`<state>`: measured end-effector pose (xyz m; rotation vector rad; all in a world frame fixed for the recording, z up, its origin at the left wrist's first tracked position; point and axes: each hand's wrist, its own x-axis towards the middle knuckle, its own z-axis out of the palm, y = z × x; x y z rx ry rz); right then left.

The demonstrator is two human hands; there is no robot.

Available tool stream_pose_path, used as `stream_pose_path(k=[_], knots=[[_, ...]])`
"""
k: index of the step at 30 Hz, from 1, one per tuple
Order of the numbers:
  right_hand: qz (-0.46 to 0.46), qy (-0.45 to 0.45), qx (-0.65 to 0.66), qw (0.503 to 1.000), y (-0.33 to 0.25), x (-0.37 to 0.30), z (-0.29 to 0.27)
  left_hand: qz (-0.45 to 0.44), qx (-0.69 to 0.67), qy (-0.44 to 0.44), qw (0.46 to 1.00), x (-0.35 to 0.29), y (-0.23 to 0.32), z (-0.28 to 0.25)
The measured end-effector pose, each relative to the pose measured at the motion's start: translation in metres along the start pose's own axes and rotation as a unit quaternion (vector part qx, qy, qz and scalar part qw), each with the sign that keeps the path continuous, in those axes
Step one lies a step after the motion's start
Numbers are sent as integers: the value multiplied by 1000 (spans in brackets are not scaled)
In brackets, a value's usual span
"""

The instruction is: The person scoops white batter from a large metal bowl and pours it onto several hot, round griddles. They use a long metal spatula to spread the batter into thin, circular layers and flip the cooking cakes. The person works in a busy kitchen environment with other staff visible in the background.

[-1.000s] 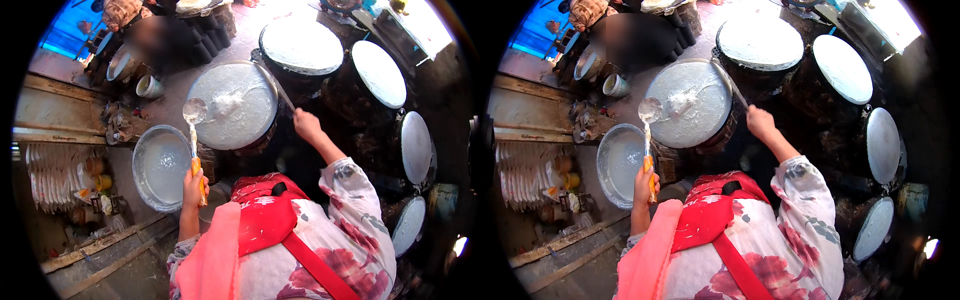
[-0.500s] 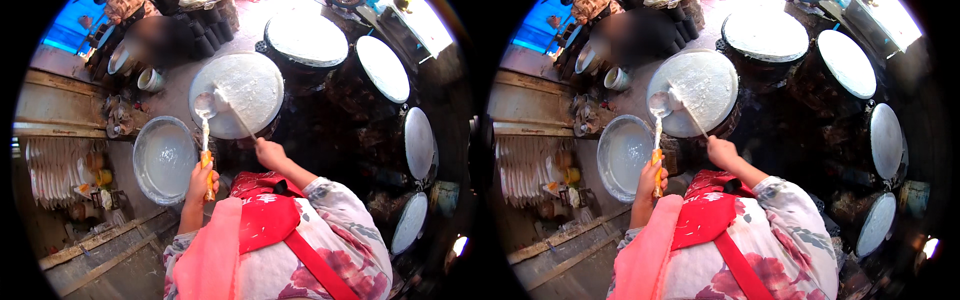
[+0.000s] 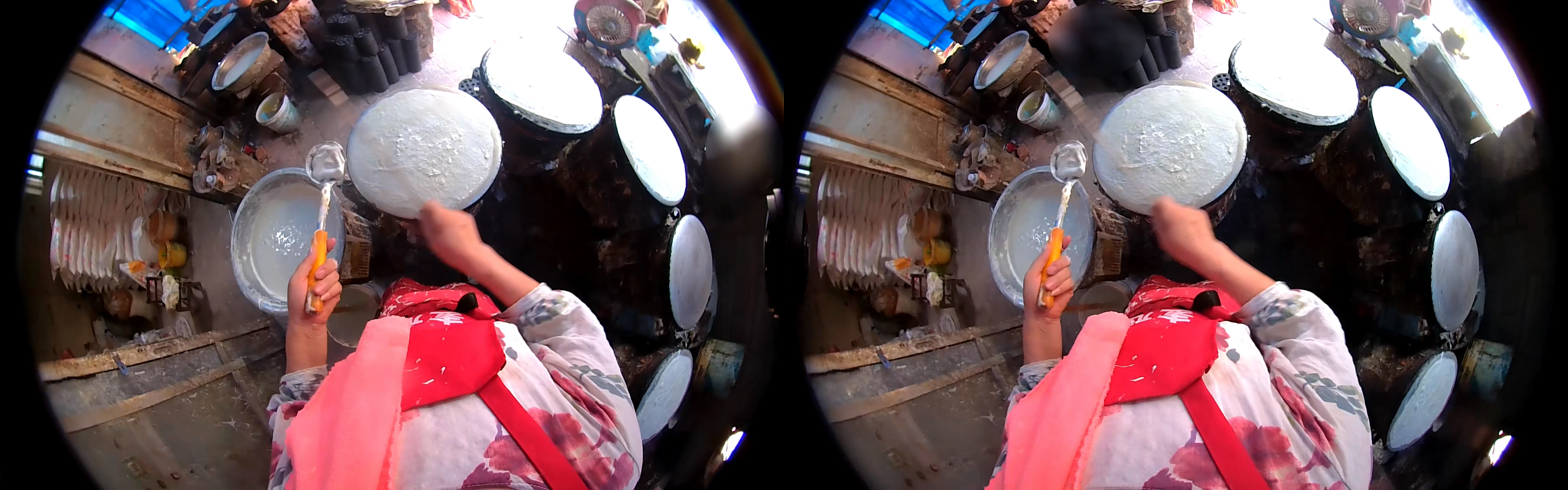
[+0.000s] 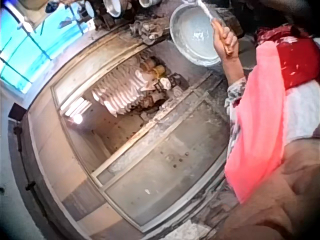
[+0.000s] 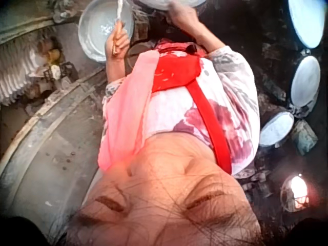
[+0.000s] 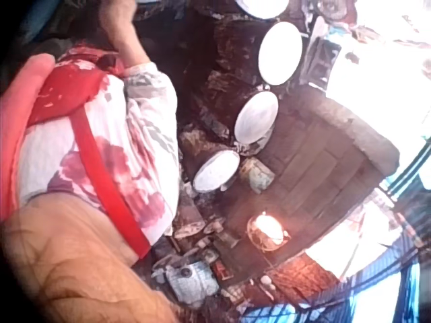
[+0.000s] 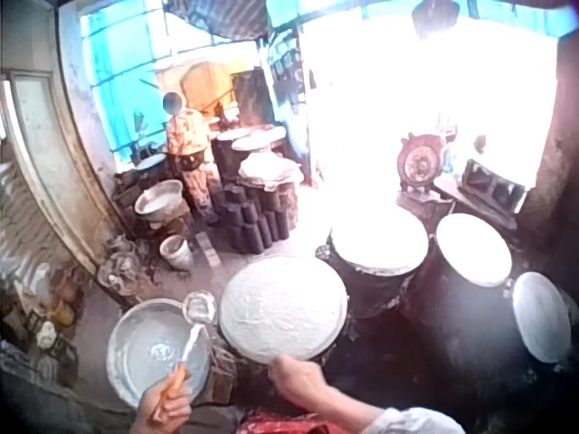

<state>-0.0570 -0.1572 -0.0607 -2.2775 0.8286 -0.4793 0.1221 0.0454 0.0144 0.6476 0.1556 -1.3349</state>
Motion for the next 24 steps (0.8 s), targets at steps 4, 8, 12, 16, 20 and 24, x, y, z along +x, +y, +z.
stream_pose_path(k=[4, 8, 12, 16, 20, 24], knots=[[146, 60, -85, 984, 76, 24, -33, 18, -79, -61, 995, -27, 10, -3], [59, -130, -210, 967, 66, 4, 1, 57, -78, -33, 995, -48, 20, -11], [-32, -183, -188, 964, 31, -22, 7, 86, -57, 3, 995, -64, 26, -26], [157, 8, -160, 974, 86, 7, -19, 94, -43, 30, 994, -67, 27, -38], [60, -189, -274, 941, 41, -32, -15, 69, -42, 16, 997, -52, 26, -41], [15, -192, -149, 970, 22, -56, -18, 47, -52, -28, 997, -41, 17, -32]])
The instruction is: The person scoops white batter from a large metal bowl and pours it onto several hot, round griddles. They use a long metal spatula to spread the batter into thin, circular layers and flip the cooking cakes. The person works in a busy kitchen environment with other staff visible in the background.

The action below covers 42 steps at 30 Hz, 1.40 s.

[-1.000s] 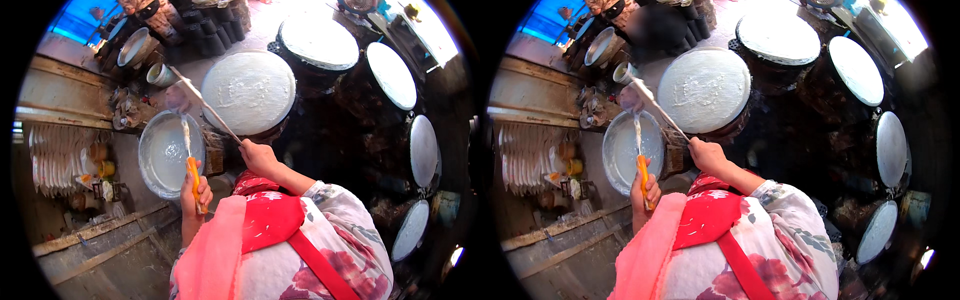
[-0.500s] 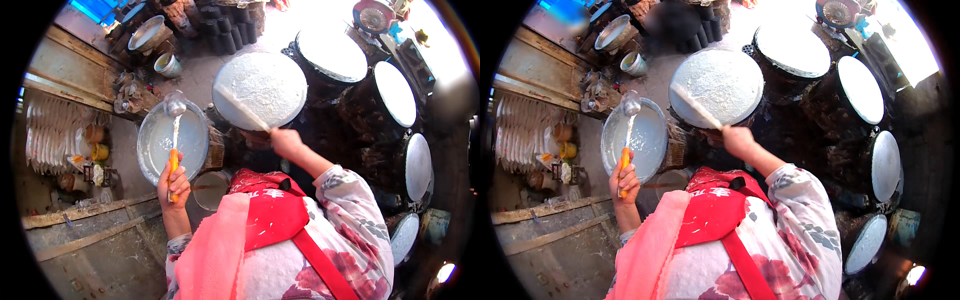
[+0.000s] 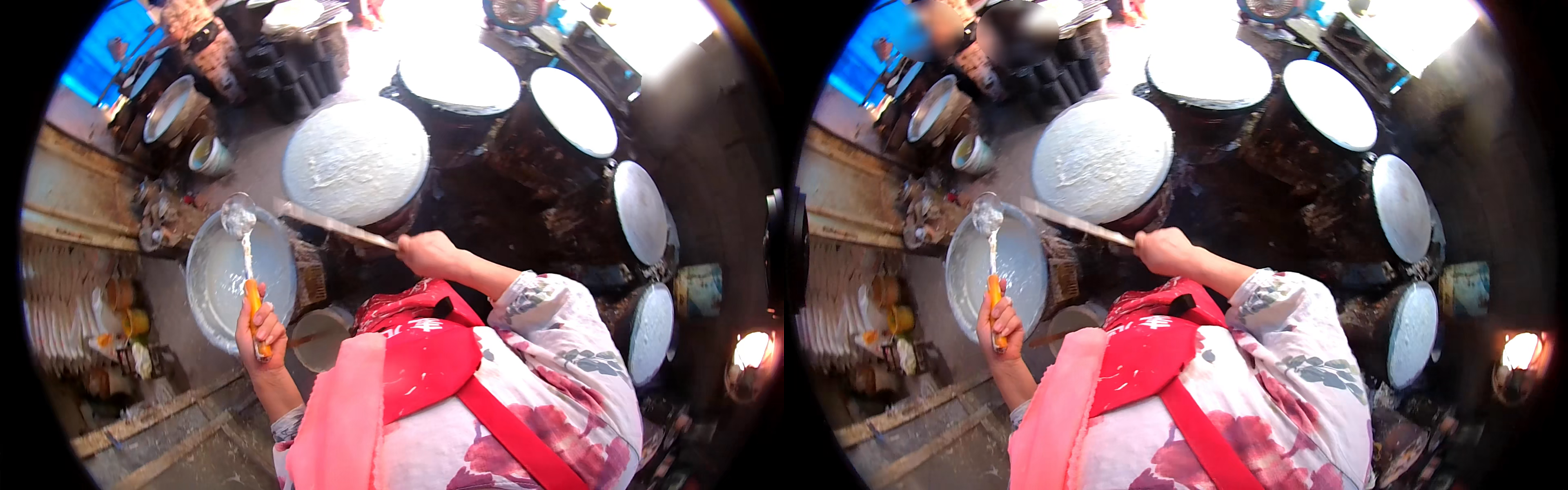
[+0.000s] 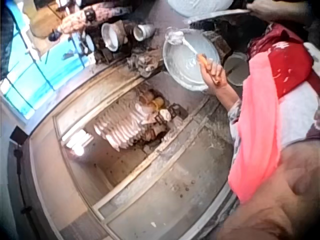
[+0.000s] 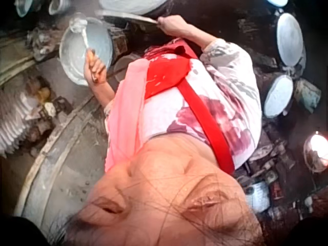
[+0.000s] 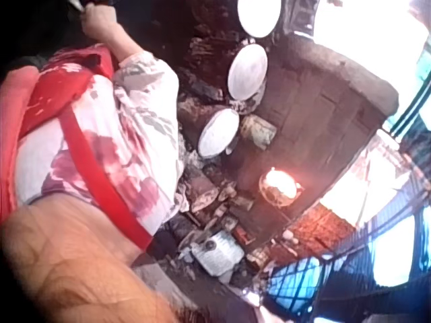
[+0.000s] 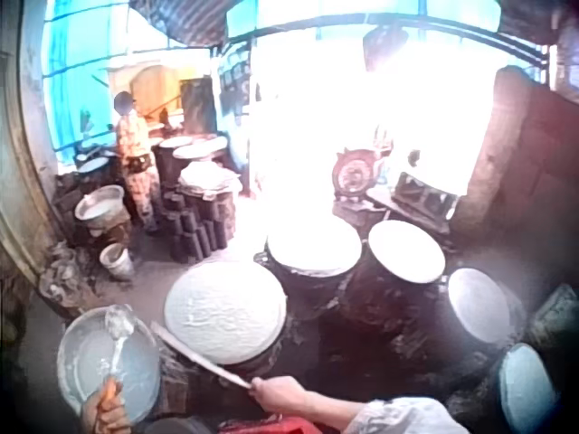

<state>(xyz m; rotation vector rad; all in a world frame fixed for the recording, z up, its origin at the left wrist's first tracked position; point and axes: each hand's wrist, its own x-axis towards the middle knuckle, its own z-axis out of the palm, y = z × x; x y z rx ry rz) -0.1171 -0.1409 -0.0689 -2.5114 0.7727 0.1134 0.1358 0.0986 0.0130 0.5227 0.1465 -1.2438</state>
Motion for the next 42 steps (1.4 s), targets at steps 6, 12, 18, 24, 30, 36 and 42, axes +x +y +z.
stream_pose_path(k=[6, 12, 18, 24, 30, 36, 42], knots=[[65, -25, -36, 997, 56, -25, 5, -59, 12, -29, 998, 38, -26, 28], [71, 128, -32, 989, 140, -19, -23, -75, 44, -56, 995, 76, -62, 70], [57, 291, -146, 944, 264, 44, -111, -60, 33, -40, 997, 124, -108, 115], [-88, 240, -226, 940, 340, 134, -137, -15, 22, 24, 999, 159, -153, 156], [-195, 195, -136, 952, 364, 180, -153, 37, 18, 84, 996, 169, -181, 176], [-45, 303, 81, 949, 380, 187, -222, 56, 10, 100, 993, 169, -193, 191], [-52, 563, 265, 781, 406, 148, -315, -3, 38, 50, 998, 187, -185, 201]])
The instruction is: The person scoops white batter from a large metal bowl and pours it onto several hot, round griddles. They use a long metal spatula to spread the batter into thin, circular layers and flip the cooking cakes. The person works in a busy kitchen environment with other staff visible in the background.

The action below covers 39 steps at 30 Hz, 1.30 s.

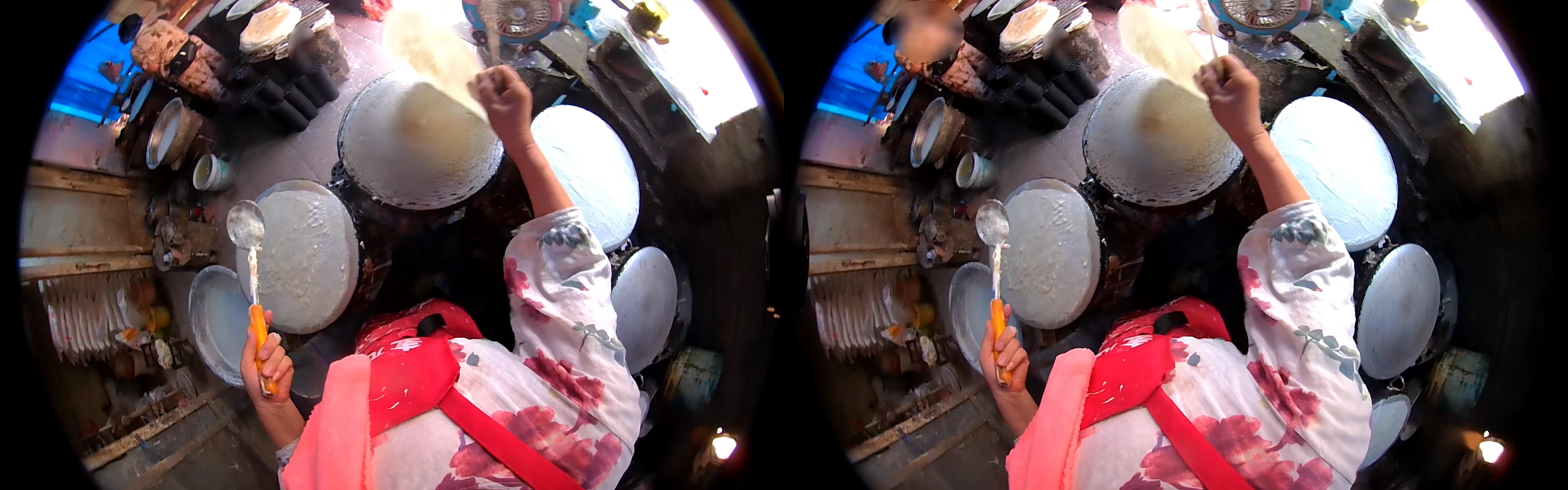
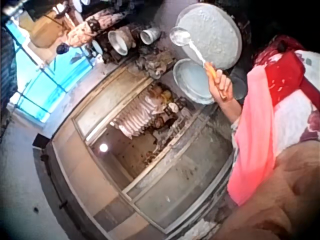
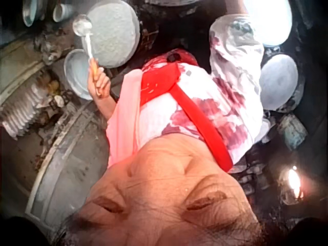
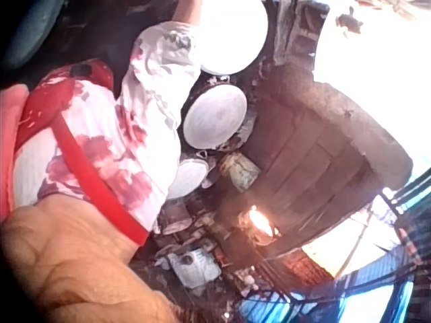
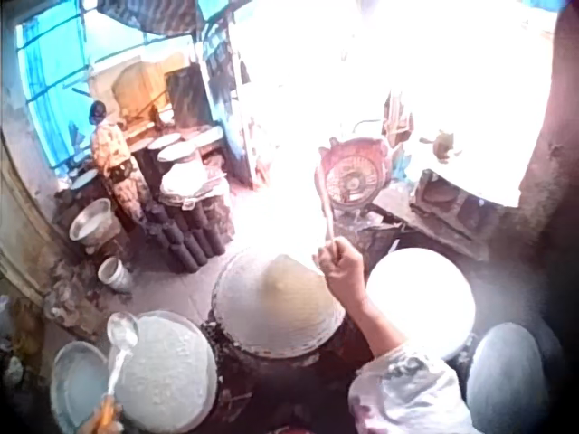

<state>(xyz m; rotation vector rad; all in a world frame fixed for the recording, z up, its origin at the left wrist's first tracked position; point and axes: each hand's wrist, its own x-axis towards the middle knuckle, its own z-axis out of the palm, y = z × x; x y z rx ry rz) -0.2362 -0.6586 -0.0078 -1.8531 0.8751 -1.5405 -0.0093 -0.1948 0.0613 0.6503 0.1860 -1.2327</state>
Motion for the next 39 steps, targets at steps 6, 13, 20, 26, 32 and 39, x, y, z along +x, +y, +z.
stream_pose_path(k=[6, 13, 20, 26, 32, 39], knots=[[129, 126, 100, 979, -117, -38, -80, -115, 79, -22, 990, 24, 7, 14], [302, 161, -108, 934, -243, -215, -182, -366, 222, -134, 894, 61, -13, 8], [351, 322, -381, 792, -349, -438, -222, -600, 200, -199, 748, 63, -80, -34], [193, 649, -330, 658, -529, -564, -285, -586, 333, -247, 697, -8, -118, 0], [74, 867, -256, 421, -619, -780, -272, -643, 409, -233, 604, -41, -171, 14], [224, 932, -204, 200, -569, -948, -242, -659, 440, -239, 561, -80, -232, 20]])
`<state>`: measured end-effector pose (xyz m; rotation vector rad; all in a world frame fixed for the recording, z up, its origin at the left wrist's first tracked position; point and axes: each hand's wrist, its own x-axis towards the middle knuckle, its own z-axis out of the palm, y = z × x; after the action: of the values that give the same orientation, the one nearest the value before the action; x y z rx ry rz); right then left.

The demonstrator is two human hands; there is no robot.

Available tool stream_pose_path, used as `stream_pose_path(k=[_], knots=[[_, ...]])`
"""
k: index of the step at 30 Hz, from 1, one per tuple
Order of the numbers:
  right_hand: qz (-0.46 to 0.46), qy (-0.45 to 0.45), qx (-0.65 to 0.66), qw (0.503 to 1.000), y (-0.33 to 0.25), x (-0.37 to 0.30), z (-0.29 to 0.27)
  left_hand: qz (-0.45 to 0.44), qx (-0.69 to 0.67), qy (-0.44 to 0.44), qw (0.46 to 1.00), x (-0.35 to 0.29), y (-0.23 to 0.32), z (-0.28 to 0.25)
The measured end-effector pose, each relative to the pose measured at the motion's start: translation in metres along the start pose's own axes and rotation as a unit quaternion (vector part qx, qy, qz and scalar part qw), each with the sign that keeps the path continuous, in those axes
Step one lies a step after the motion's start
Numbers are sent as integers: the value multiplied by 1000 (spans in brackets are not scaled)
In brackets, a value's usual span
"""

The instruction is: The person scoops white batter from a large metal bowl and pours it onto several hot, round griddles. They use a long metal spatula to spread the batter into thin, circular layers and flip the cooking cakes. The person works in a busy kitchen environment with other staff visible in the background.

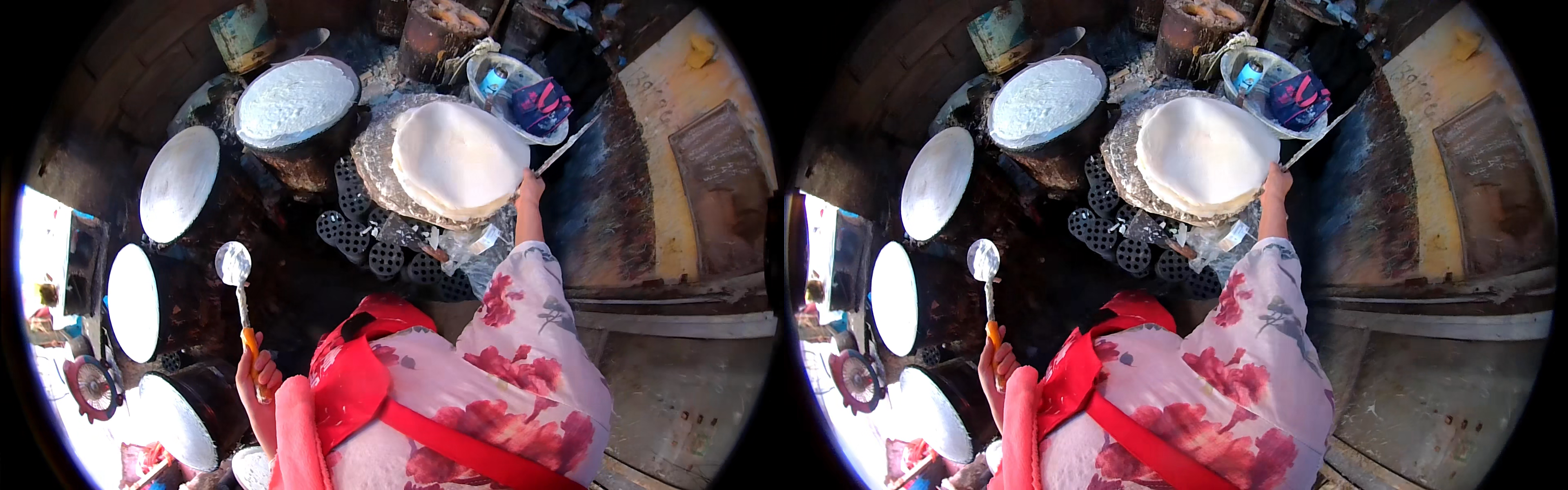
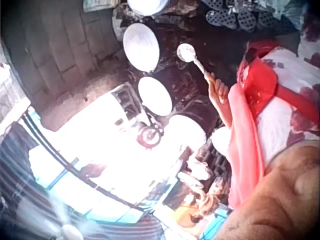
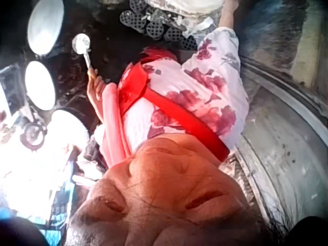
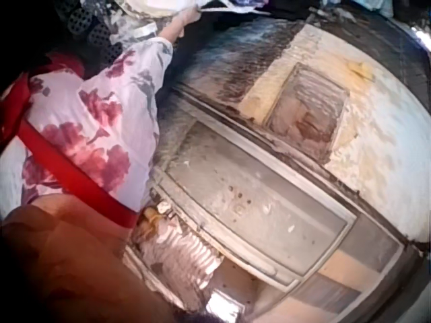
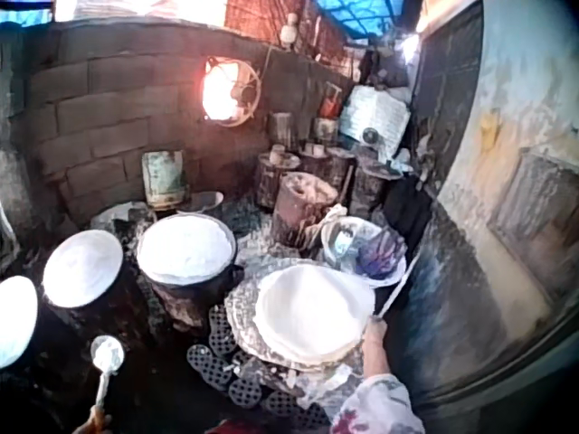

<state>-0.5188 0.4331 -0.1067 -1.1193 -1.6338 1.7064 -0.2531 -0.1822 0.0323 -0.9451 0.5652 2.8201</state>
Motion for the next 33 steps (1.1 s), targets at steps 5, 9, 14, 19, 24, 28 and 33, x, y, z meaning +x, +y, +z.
stream_pose_path(k=[5, 9, 14, 19, 24, 28, 33], knots=[[-29, -31, -112, 993, 49, 27, -12, -23, -12, -18, 1000, 24, -15, 27], [-371, 77, -563, 735, 37, 49, -27, -27, -80, -45, 995, 40, -11, 23], [-400, -70, -393, 825, -36, -100, 98, 8, -177, -40, 983, 33, -3, 15], [-507, -461, -286, 670, -8, -248, 240, 218, 216, 229, 924, -4, -28, 17], [-483, -667, -180, 538, 55, -361, 277, 255, 83, 205, 941, -6, -21, -30], [-421, -753, -205, 461, 94, -406, 266, 226, -249, 70, 939, 29, -13, -143], [-410, -791, -190, 412, 102, -424, 259, 355, -10, 268, 895, -24, -7, -121]])
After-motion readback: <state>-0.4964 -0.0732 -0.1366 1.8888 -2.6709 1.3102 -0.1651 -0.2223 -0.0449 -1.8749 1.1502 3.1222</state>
